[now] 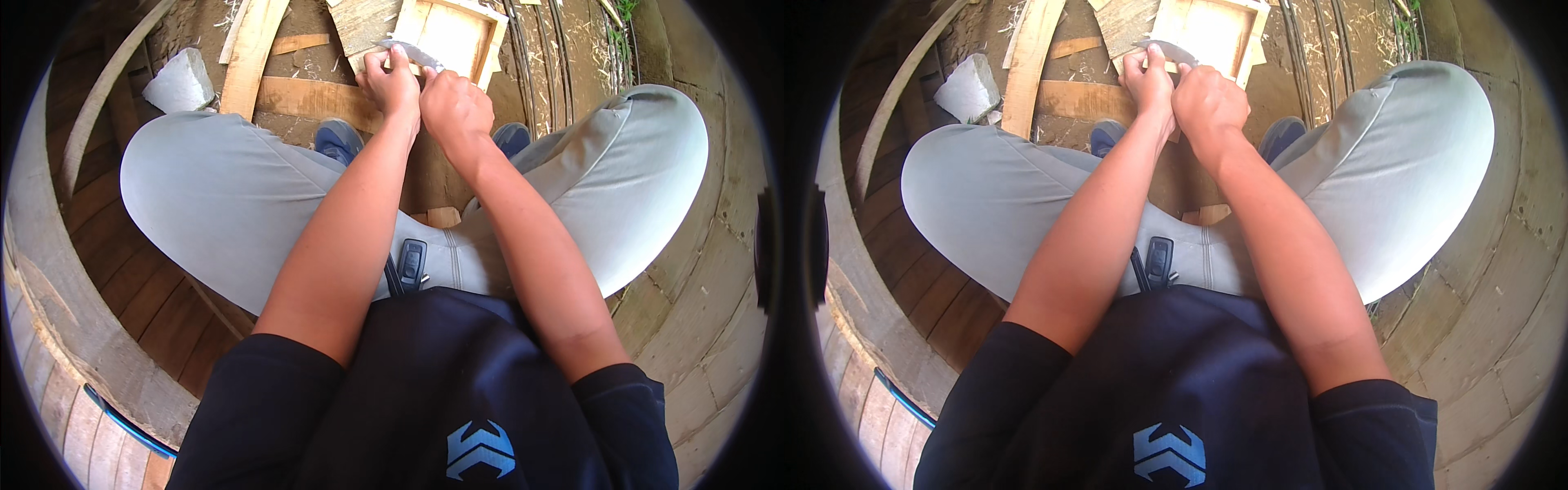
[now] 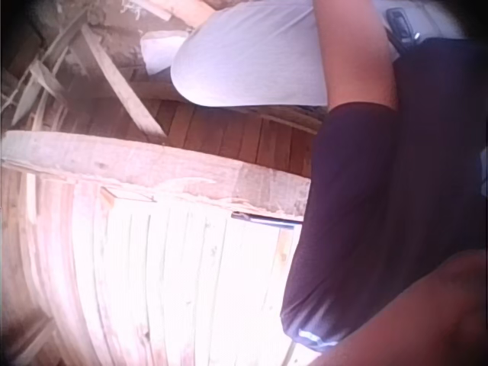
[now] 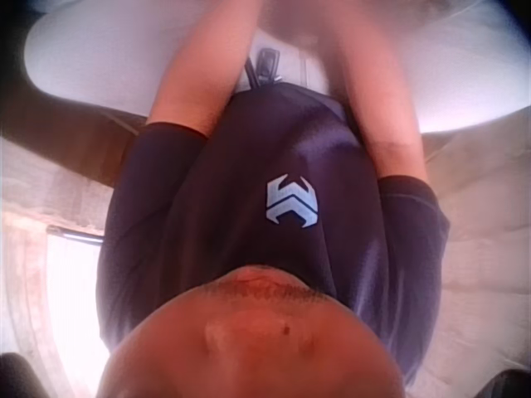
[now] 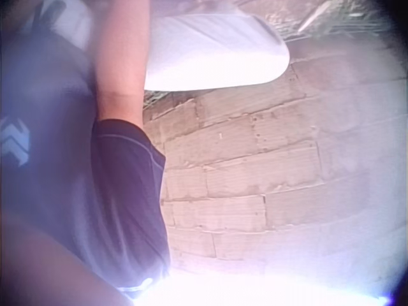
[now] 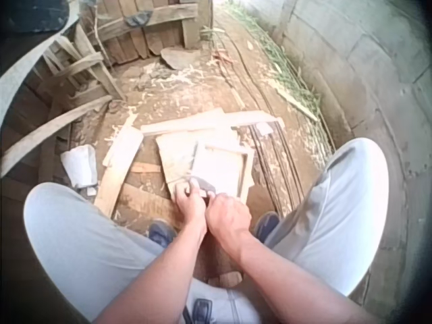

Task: The person sits cross-legged on the ground and uses a knife to carve and smooth the edges of a small wooden box. They repeatedly scrape the interior and exterior surfaces, rotating the box to access different sides.

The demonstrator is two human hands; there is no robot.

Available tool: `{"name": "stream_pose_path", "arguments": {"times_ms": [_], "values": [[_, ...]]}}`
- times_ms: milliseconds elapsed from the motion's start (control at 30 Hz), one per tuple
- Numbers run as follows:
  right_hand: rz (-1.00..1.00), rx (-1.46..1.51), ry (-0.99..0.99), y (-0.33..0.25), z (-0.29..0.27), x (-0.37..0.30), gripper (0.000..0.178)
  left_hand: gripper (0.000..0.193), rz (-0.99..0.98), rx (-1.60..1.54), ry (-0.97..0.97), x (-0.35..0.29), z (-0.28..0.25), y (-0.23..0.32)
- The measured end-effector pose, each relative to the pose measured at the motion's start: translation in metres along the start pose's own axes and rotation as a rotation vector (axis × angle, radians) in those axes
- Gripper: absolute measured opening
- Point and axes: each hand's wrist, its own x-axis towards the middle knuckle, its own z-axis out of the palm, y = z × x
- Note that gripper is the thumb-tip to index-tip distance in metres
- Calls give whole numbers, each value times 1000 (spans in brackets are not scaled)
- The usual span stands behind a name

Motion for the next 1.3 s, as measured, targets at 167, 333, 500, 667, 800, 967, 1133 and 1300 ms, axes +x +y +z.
{"name": "stream_pose_path", "arguments": {"times_ms": [167, 333, 500, 667, 800, 967, 1133, 1300], "values": [[-23, -19, -29, 1, 1, 0, 52, 32, -27, -40, -5, -2, 0, 0], [-30, -67, -178, -5, -35, 5, 50, 33, -45, 42, -20, -17, -5, 21], [-28, -80, -242, -3, -52, 12, 52, 38, -27, 120, -49, -27, -9, 31], [-48, -69, -224, 1, -47, 16, 55, 38, -37, 113, -57, -24, -7, 29], [-48, -99, -218, -4, -37, 7, 49, 34, -53, 35, -35, -16, -5, 19], [-39, -83, -69, 6, -6, 5, 52, 29, -61, 70, -73, -20, -7, 27], [-47, -96, 24, 10, 9, 5, 52, 27, -89, 34, -42, -15, -2, 23], [-20, -90, -28, 3, 0, 4, 53, 32, -67, 72, -26, -18, -3, 27]]}}
